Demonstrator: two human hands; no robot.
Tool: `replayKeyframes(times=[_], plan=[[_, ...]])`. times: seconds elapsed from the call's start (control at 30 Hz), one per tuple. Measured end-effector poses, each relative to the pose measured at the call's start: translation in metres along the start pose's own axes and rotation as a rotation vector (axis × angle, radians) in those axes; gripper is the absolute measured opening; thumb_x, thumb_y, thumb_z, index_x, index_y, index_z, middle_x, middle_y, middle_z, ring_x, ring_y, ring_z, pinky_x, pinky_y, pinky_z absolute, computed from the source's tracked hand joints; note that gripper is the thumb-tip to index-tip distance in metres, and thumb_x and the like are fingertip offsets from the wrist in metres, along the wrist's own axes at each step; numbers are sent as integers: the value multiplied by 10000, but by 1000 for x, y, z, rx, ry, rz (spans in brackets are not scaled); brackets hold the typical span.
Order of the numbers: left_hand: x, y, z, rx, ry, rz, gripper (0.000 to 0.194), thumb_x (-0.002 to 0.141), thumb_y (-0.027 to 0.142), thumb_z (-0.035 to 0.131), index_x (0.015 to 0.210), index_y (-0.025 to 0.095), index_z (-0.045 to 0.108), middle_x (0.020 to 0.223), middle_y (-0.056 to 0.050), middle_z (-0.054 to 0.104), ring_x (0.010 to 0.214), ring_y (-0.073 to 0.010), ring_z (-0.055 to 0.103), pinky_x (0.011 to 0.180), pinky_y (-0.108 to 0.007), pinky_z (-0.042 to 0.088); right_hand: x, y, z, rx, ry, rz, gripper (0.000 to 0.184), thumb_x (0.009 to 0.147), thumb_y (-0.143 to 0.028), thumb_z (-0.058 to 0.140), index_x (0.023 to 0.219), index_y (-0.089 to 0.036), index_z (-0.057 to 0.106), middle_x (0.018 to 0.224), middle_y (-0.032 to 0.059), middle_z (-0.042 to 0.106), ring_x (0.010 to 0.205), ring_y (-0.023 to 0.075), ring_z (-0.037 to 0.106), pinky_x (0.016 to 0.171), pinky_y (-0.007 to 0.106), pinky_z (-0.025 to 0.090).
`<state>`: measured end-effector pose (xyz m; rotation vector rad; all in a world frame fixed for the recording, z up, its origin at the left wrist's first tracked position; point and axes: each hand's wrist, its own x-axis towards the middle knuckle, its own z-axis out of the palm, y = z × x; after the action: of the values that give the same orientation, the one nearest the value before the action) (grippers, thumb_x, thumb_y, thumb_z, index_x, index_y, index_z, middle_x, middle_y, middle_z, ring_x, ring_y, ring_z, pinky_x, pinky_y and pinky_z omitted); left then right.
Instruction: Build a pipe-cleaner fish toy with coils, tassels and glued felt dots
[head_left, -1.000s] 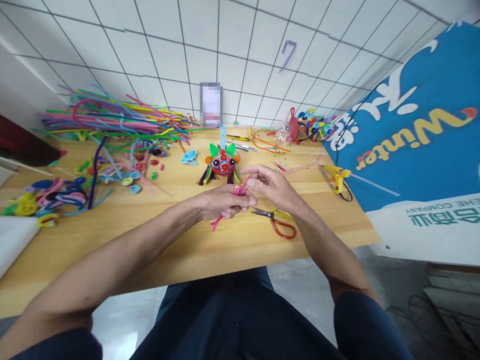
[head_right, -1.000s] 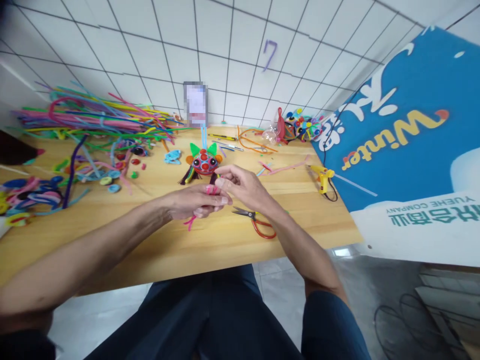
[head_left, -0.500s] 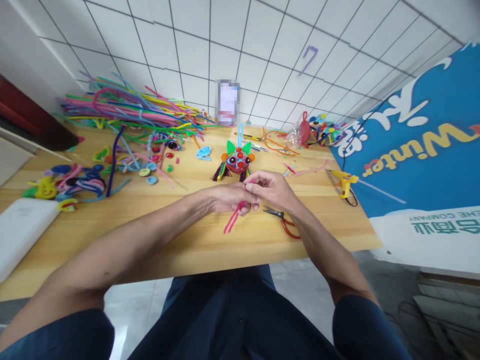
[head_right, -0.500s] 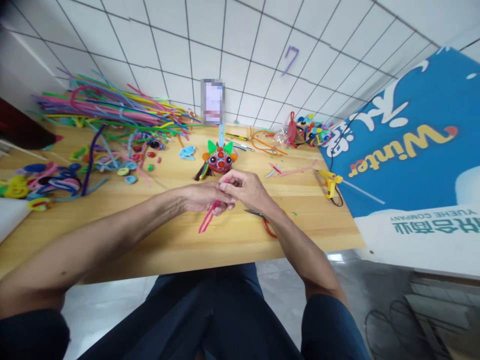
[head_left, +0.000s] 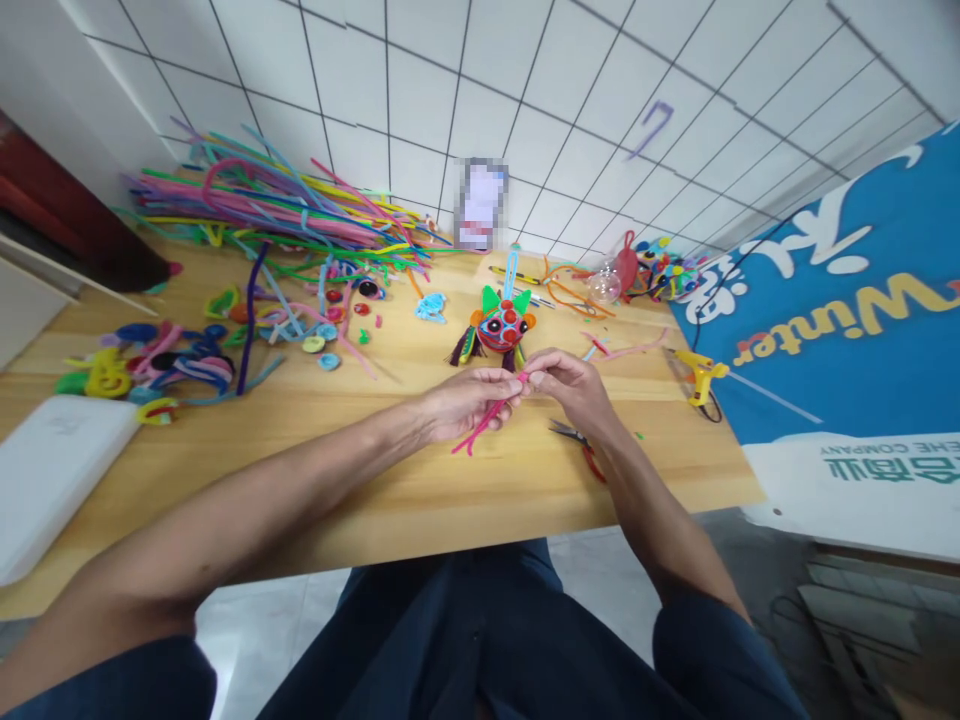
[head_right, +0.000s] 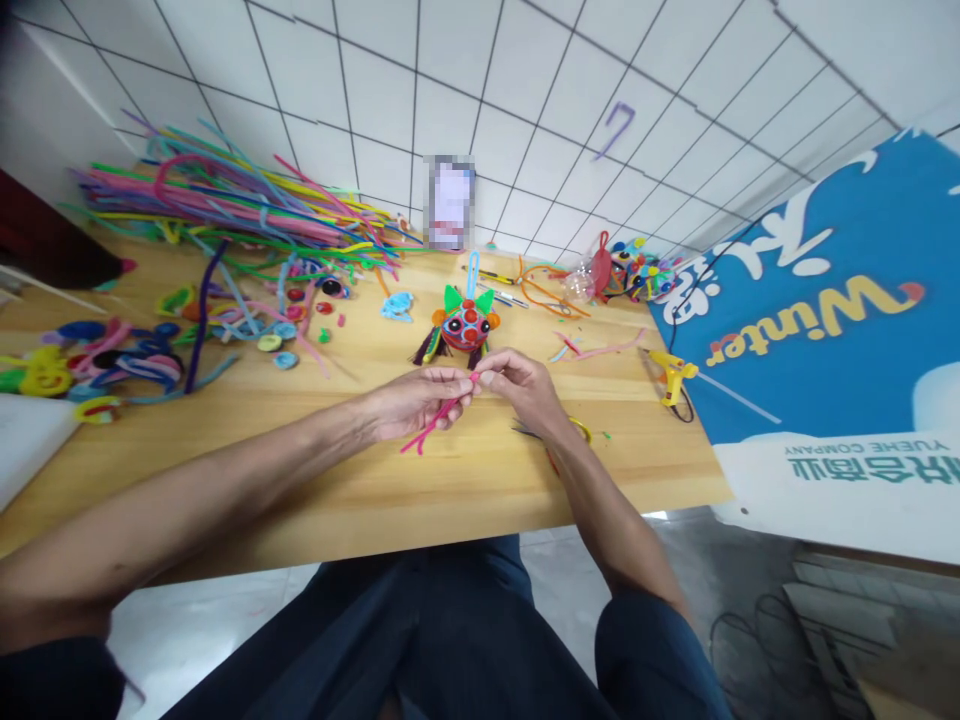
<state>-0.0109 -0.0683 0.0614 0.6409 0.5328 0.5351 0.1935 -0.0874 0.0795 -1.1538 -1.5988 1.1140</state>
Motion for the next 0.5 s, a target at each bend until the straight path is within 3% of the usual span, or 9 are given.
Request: replayKeyframes(times=[0.13, 0.23, 0.37, 0.5], plan=[[1, -5, 5, 75, 211, 91, 165, 809, 202, 792, 805, 147, 637, 628, 52, 566, 372, -12, 339, 364, -163, 176, -6, 8, 1, -68, 147, -5, 292, 838, -504, 807, 928, -237, 729, 963, 29, 725, 842, 172, 653, 758, 318, 539], [0, -9, 9, 176, 303, 188, 147, 835, 243, 732, 806, 167, 610, 613, 65, 542, 374, -19, 292, 375, -185, 155, -12, 10, 5, 3, 258, 85, 390, 792, -546, 826, 989, -235, 698, 909, 9, 707, 756, 155, 627, 647, 279, 502], [-2, -17, 12, 323, 355, 287, 196, 850, 310, 707, 775, 179, 582, 539, 91, 440, 409, -40, 273, 408, -201, 163, -16, 13, 15, 47, 181, 196, 388, 825, -583, 762, 887, -207, 691, 747, -1, 674, 663, 142, 600, 620, 270, 470], [0, -27, 17, 397, 331, 345, 215, 845, 303, 708, 755, 182, 555, 554, 95, 427, 432, -37, 271, 428, -200, 190, -22, 15, 18, 10, 180, 196, 301, 834, -496, 724, 794, -203, 668, 668, -14, 643, 626, 135, 566, 632, 275, 458]])
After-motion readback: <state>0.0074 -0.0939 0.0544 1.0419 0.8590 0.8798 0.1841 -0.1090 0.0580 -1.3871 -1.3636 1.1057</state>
